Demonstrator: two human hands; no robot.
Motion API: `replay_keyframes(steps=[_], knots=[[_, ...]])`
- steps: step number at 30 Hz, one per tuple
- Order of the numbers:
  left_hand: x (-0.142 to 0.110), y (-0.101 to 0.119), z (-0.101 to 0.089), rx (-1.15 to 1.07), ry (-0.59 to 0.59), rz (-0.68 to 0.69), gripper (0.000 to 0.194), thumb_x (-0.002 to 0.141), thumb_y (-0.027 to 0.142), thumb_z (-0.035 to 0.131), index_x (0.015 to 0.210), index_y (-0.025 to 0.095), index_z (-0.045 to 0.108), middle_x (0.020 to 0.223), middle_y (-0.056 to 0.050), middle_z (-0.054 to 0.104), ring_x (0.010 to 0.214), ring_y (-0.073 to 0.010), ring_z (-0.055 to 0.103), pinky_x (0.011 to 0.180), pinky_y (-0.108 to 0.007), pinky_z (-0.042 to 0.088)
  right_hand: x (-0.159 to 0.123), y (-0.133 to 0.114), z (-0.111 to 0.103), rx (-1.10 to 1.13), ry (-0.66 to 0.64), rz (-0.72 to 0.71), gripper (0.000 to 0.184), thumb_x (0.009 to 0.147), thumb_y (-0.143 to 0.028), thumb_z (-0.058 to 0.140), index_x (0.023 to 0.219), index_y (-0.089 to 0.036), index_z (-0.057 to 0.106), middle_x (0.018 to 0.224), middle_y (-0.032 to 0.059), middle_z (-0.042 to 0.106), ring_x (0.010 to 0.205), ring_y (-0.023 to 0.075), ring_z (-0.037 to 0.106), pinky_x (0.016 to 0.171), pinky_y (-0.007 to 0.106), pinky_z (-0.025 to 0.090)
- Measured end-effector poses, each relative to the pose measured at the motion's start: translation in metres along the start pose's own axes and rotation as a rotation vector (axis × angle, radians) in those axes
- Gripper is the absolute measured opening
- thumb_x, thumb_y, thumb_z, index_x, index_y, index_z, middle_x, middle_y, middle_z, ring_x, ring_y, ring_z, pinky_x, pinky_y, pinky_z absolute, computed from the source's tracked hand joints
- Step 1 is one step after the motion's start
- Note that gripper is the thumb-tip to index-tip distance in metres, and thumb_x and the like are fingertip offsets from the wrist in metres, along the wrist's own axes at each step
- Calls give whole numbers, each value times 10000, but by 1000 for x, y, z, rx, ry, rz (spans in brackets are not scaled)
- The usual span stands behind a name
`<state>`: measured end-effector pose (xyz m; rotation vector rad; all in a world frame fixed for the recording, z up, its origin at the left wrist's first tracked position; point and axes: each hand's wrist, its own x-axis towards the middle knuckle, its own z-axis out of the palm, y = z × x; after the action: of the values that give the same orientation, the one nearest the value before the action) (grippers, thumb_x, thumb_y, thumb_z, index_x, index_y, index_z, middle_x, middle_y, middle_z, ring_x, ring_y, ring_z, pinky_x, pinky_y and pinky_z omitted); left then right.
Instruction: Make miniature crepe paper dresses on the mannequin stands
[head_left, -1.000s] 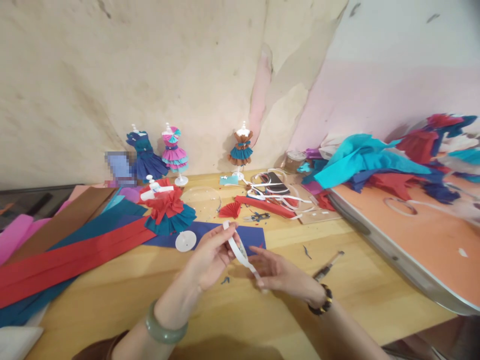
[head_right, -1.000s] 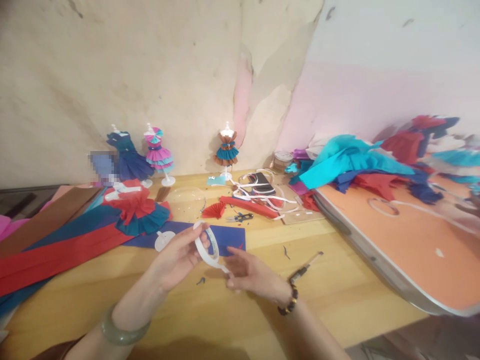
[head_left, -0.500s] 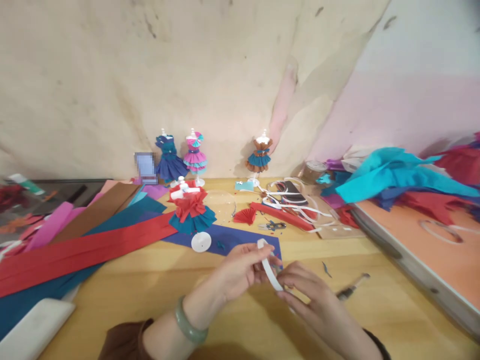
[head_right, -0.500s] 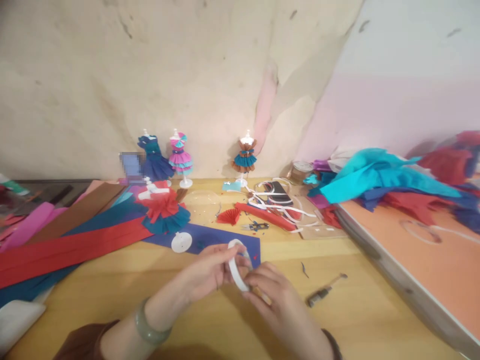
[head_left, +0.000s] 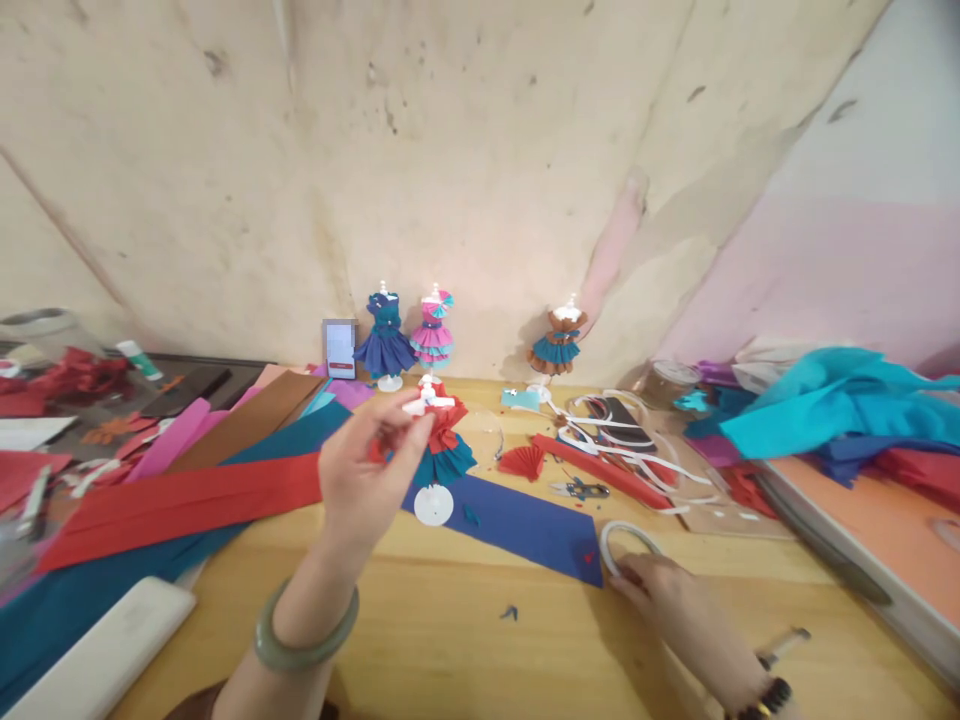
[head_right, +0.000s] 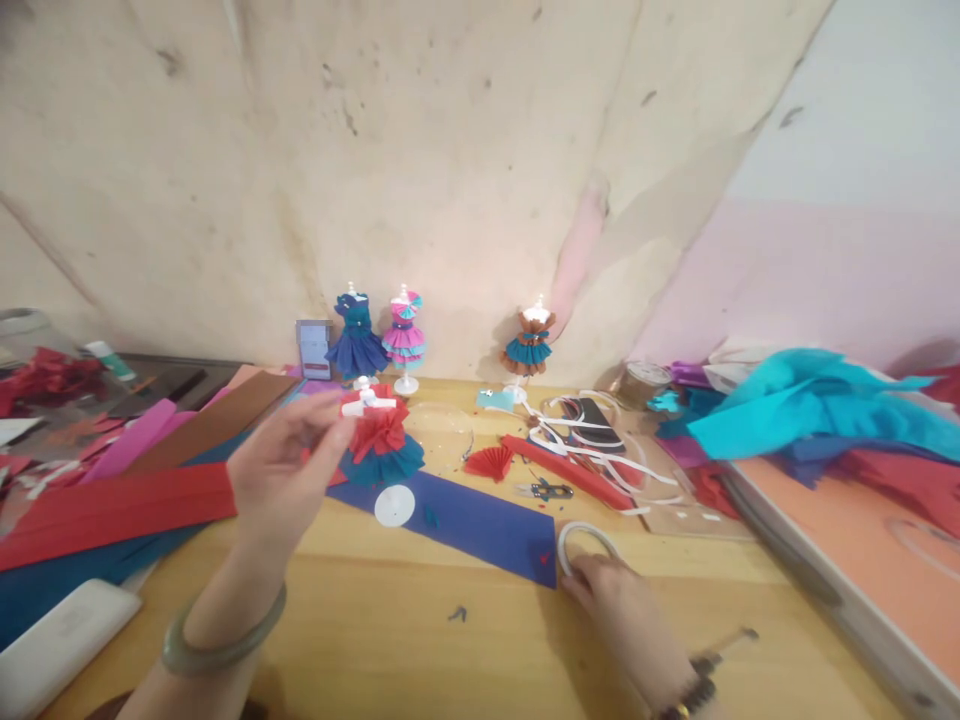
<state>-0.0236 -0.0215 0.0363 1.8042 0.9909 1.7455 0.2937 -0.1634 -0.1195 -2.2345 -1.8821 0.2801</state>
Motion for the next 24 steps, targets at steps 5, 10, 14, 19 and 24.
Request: replay_keyframes(steps=[5, 10, 14, 19, 24], knots=[[22, -38, -6, 3, -13, 146, 652, 724, 266, 740, 1321, 276, 477, 1154, -62, 607, 1026, -199, 566, 875, -334, 441, 3, -17, -27, 69, -72, 85, 320, 865, -412, 455, 626, -235, 572, 626, 46, 668, 592, 212, 629, 554, 293, 404], [30, -49, -6, -186, -141, 0, 678, 736, 335, 727, 1342, 237, 441, 1223, -98, 586, 1177, -237, 531, 947, -353, 437, 20, -41, -50, 23, -1, 34, 290, 874, -391, 457, 770, -228, 673, 803, 70, 714, 731, 219, 657, 648, 295, 437], [31, -46, -6, -298, -108, -150, 559, 799, 421, 662, 1296, 225, 496, 1158, -93, 627, 1070, -210, 599, 893, -320, 481, 53, -73, -54, -48, -7, -43, 272, 908, -336, 452, 845, -216, 688, 860, 63, 723, 799, 199, 667, 686, 266, 436], [34, -46, -9, -339, -17, -239, 451, 820, 433, 644, 1199, 201, 570, 1016, -69, 675, 977, -190, 640, 940, -353, 464, 100, -96, -38, -199, -5, 137, 233, 896, -282, 503, 861, -149, 690, 934, 137, 724, 907, 228, 677, 717, 267, 440], [35, -52, -10, -320, -36, -269, 466, 778, 393, 696, 1186, 205, 573, 1021, -68, 679, 971, -191, 642, 883, -318, 492, 125, -100, -16, -243, -10, 222, 247, 866, -302, 551, 947, -102, 672, 982, 191, 707, 912, 265, 681, 725, 311, 468]])
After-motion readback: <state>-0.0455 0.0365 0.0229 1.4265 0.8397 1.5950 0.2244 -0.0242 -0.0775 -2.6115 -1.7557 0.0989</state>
